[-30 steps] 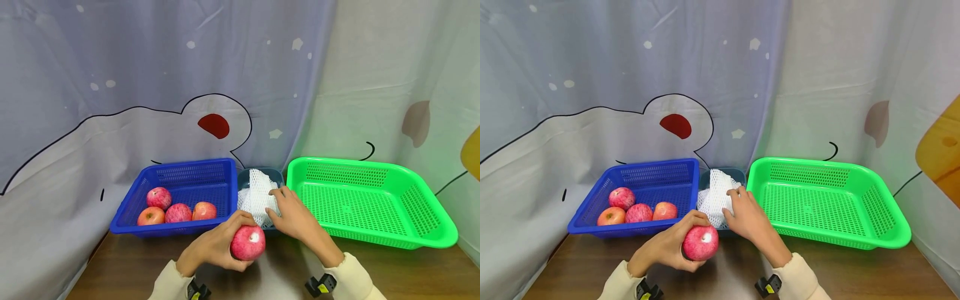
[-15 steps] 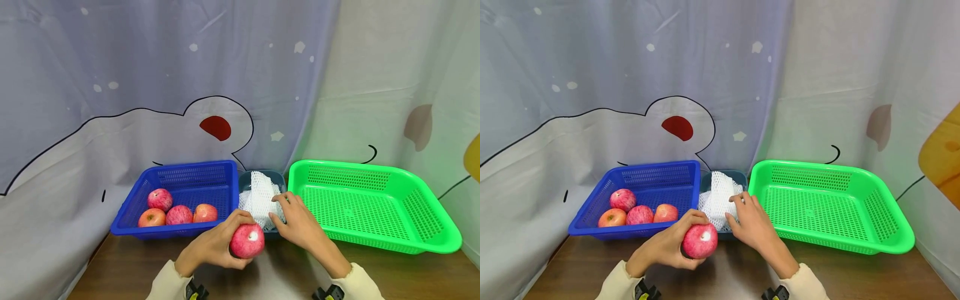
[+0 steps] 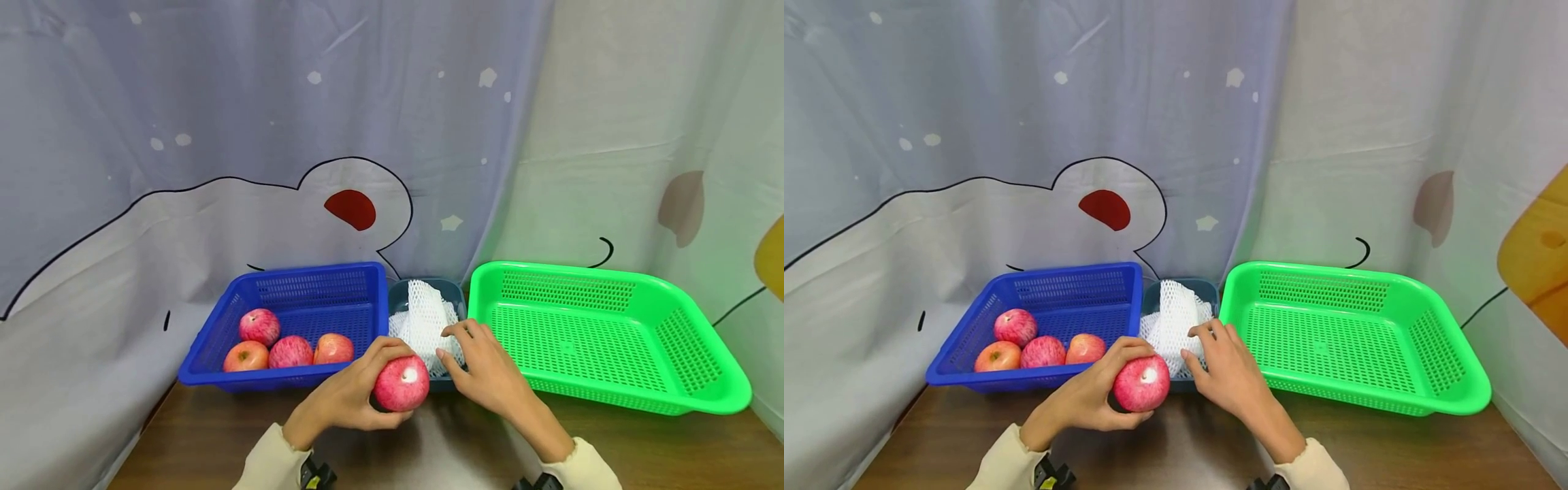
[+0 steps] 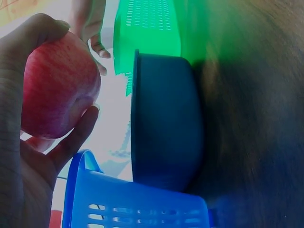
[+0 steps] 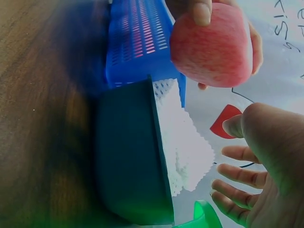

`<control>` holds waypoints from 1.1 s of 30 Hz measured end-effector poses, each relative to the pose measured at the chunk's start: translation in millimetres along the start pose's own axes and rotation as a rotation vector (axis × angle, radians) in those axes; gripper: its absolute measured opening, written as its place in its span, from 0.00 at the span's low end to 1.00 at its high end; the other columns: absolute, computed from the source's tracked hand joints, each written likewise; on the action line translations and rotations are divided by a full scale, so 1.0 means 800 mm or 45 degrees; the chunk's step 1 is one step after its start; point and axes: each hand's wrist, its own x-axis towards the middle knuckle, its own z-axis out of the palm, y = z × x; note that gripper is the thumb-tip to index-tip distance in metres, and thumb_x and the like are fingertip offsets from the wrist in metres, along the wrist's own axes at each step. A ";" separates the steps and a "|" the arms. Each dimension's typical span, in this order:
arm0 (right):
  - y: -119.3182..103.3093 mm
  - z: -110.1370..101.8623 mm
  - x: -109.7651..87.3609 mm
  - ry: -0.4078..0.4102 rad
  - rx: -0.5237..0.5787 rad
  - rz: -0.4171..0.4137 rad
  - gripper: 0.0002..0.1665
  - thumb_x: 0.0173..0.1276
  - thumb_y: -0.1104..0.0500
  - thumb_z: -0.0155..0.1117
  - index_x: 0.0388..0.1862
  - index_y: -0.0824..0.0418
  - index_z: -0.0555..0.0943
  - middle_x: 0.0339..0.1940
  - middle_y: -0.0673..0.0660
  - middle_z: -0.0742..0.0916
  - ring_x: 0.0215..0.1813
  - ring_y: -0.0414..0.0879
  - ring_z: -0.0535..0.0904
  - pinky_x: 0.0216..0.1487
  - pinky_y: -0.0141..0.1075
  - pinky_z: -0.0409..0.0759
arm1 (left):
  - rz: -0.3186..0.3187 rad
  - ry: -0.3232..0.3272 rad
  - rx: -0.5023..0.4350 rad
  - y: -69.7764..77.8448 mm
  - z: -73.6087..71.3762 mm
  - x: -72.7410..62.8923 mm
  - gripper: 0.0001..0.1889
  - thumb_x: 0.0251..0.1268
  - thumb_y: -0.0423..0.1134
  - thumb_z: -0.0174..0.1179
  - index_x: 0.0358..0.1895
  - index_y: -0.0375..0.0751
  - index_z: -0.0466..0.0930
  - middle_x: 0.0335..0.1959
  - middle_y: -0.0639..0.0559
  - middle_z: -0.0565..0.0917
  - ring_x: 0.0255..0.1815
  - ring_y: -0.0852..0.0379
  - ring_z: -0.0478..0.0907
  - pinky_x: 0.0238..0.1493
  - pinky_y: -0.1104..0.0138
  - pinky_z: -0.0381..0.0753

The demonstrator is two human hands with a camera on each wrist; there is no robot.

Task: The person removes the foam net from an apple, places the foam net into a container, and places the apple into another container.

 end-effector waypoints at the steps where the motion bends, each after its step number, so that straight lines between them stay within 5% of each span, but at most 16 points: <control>1: 0.000 0.000 -0.001 -0.001 0.002 -0.001 0.18 0.67 0.51 0.67 0.51 0.58 0.80 0.50 0.55 0.83 0.54 0.52 0.76 0.50 0.46 0.79 | -0.005 0.003 -0.002 0.000 0.000 0.000 0.42 0.49 0.50 0.75 0.67 0.46 0.63 0.62 0.50 0.69 0.59 0.56 0.75 0.56 0.67 0.82; 33: -0.005 0.008 -0.027 0.037 0.043 -0.039 0.14 0.68 0.51 0.67 0.49 0.56 0.81 0.48 0.49 0.82 0.56 0.48 0.77 0.55 0.45 0.81 | -0.019 0.182 0.130 -0.008 -0.009 0.011 0.43 0.47 0.54 0.76 0.66 0.44 0.67 0.62 0.49 0.73 0.62 0.54 0.70 0.56 0.59 0.83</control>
